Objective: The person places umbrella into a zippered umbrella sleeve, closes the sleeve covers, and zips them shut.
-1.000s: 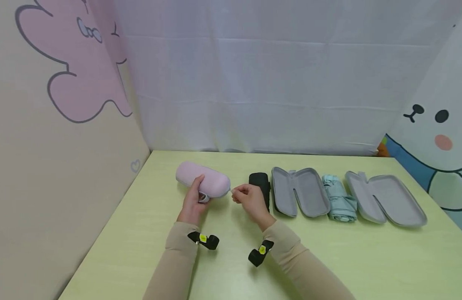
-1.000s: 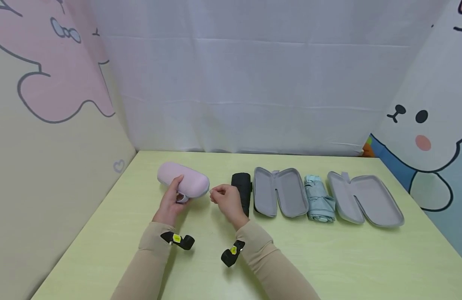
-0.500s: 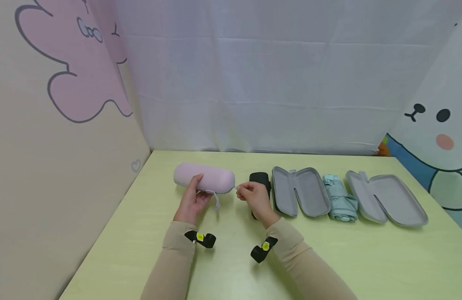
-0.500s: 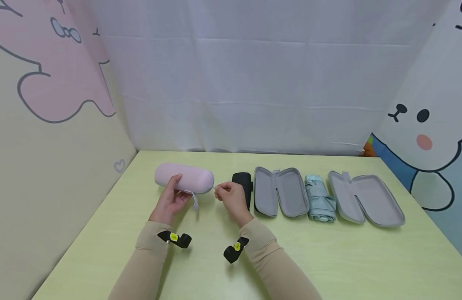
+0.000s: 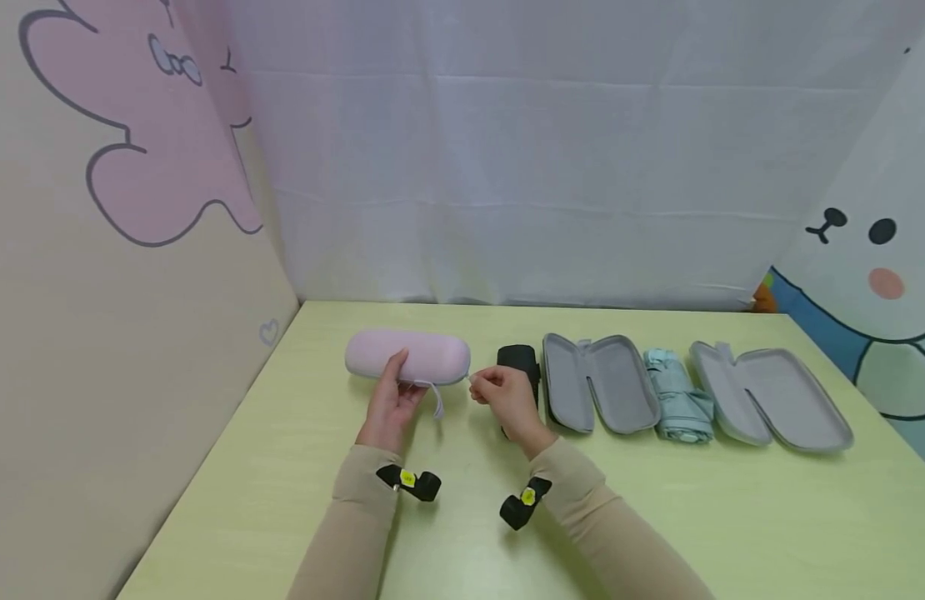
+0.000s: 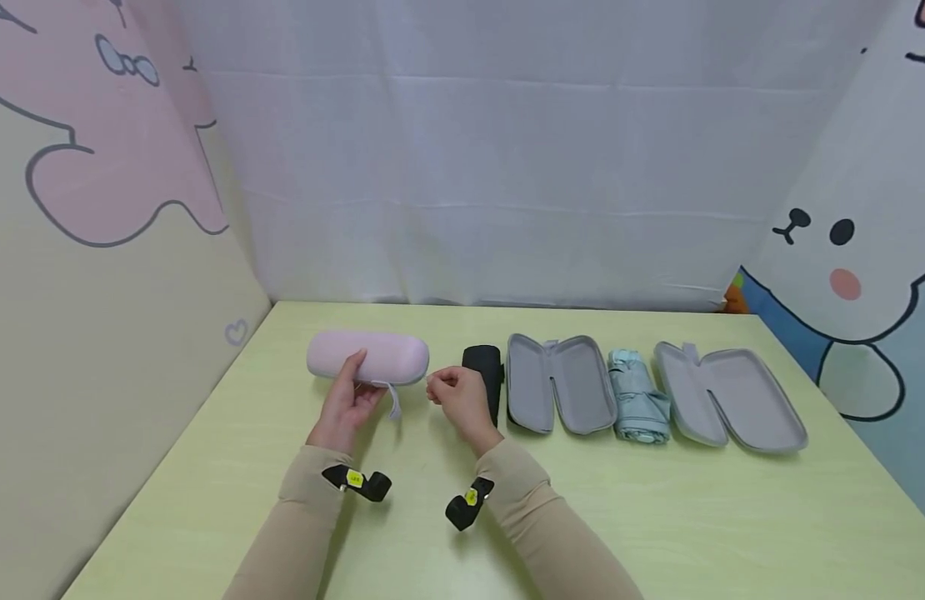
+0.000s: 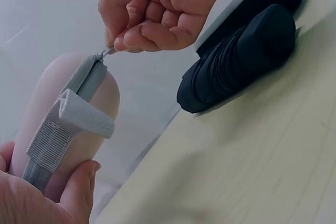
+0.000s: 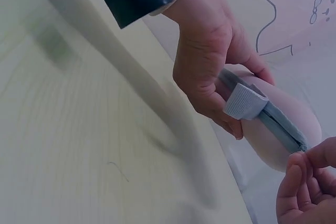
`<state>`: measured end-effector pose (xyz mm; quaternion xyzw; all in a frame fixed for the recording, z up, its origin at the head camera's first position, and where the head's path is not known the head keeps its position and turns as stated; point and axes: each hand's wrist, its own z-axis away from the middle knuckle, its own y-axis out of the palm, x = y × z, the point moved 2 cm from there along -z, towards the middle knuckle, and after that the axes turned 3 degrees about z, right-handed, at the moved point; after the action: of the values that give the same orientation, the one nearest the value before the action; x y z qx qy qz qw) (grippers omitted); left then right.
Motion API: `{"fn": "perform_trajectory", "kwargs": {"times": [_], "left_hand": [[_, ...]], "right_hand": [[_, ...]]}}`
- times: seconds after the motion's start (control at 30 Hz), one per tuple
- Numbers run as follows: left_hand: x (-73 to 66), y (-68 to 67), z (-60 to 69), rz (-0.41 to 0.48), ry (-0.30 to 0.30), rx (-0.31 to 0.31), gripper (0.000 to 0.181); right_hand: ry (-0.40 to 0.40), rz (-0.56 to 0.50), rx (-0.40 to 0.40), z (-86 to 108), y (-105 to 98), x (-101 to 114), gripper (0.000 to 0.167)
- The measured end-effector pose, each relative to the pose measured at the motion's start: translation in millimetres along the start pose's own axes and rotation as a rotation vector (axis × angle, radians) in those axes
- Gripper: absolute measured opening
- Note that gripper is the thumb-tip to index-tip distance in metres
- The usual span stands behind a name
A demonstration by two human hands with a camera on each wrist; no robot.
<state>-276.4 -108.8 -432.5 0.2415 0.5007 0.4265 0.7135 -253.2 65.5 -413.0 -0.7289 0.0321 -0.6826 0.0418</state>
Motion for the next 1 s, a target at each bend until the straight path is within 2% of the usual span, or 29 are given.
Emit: {"fn": "perform_trajectory", "kwargs": {"times": [0.27,0.53,0.7,0.9,1.0], "left_hand": [[2.5,7.0,2.7,0.061,0.03,-0.011,0.042],[6.6,9.2,6.2,0.101,0.043,-0.035,0.046],[10.5,10.8,7.1,0.146,0.055,-0.058,0.05],[15.4,14.7,10.4,0.217,0.054,-0.075,0.054],[18.0,16.3,11.0,0.243,0.062,-0.062,0.053]], "right_hand": [[-0.019,0.04,-0.024,-0.1,3,1,0.015],[-0.116,0.114,-0.01,4.3,5,2,0.011],[-0.078,0.159,-0.035,2.2,8,-1,0.009],[-0.104,0.225,-0.067,4.0,13,-1,0.009],[-0.12,0.244,-0.075,5.0,15,0,0.009]]}}
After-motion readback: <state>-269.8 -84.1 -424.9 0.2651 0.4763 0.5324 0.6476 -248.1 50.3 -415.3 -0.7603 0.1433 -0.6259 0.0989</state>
